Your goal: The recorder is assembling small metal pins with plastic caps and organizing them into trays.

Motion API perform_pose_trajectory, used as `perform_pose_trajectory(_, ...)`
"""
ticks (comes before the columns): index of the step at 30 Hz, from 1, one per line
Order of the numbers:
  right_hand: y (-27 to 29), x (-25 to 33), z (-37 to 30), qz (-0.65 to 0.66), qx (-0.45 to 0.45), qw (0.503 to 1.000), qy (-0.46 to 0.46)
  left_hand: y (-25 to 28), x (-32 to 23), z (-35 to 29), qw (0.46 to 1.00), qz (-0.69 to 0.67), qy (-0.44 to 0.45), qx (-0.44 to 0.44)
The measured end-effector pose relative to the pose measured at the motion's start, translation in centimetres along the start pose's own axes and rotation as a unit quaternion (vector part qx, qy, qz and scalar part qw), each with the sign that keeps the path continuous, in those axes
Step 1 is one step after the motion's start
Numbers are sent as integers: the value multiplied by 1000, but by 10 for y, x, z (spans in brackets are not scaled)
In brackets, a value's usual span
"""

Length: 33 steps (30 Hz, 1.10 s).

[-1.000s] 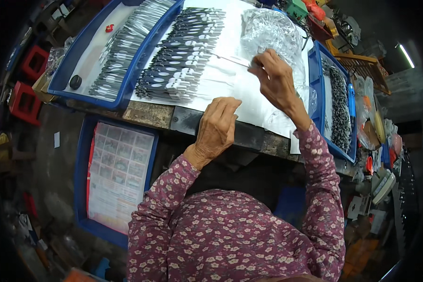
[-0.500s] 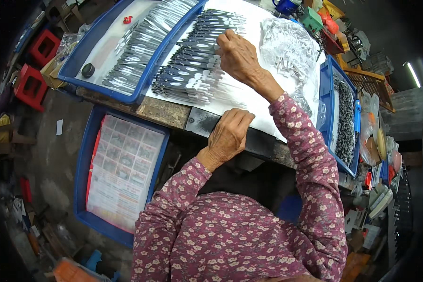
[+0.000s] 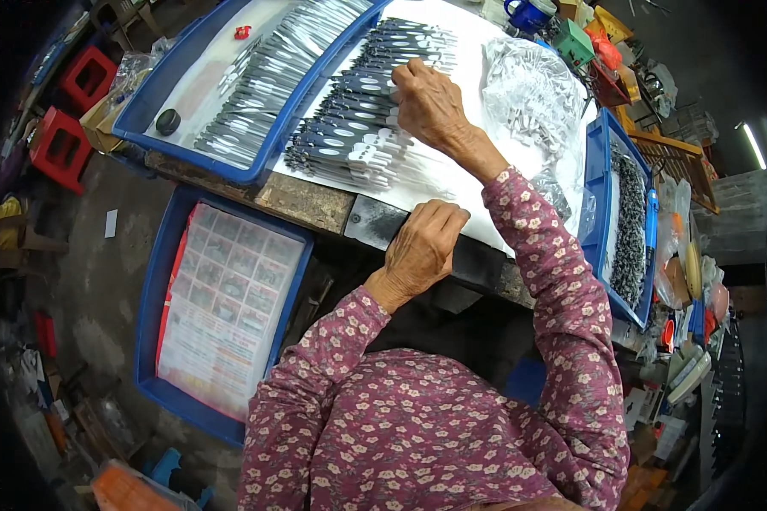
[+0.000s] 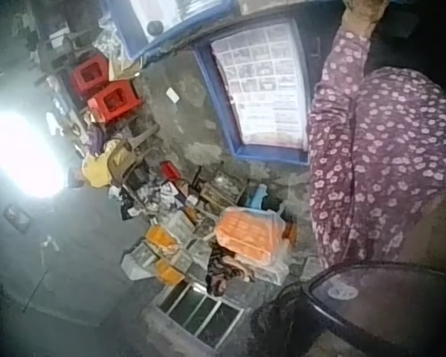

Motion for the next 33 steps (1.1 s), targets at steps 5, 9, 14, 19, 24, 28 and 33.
perform_pose_trajectory(5, 0, 2, 2, 22, 8, 1000, -10, 0, 0, 0, 1000, 11, 5, 6)
perform_pose_trajectory(9, -1, 5, 3, 6, 18, 1000, -25, 1, 0, 0, 1000, 5, 7, -3)
perform_pose_trajectory(14, -4, 5, 4, 0, -11, 1000, -19, 2, 1, 0, 1000, -15, 14, -11)
perform_pose_trajectory(19, -6, 10, 6, -10, -14, 1000, -15, 5, 1, 0, 999, -30, 18, -17)
perform_pose_trajectory(24, 1, 13, 4, -12, -25, 999, -16, 16, 3, -1, 995, -80, 42, -44)
perform_pose_trajectory(28, 13, 7, -5, 24, -54, 998, -23, 52, -3, 4, 993, -74, 33, -91)
perform_pose_trajectory(33, 39, -2, -23, 34, -61, 996, -48, 129, 7, 22, 984, 9, 53, -167)
Point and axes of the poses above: each hand's wrist, its own z-axis towards the middle knuckle, its own y-axis out of the back of the hand, x = y × z, the point moved 5 cm from there along z, towards the middle knuckle, and after that the axes turned 2 degrees about -y, right-handed, at the moved point
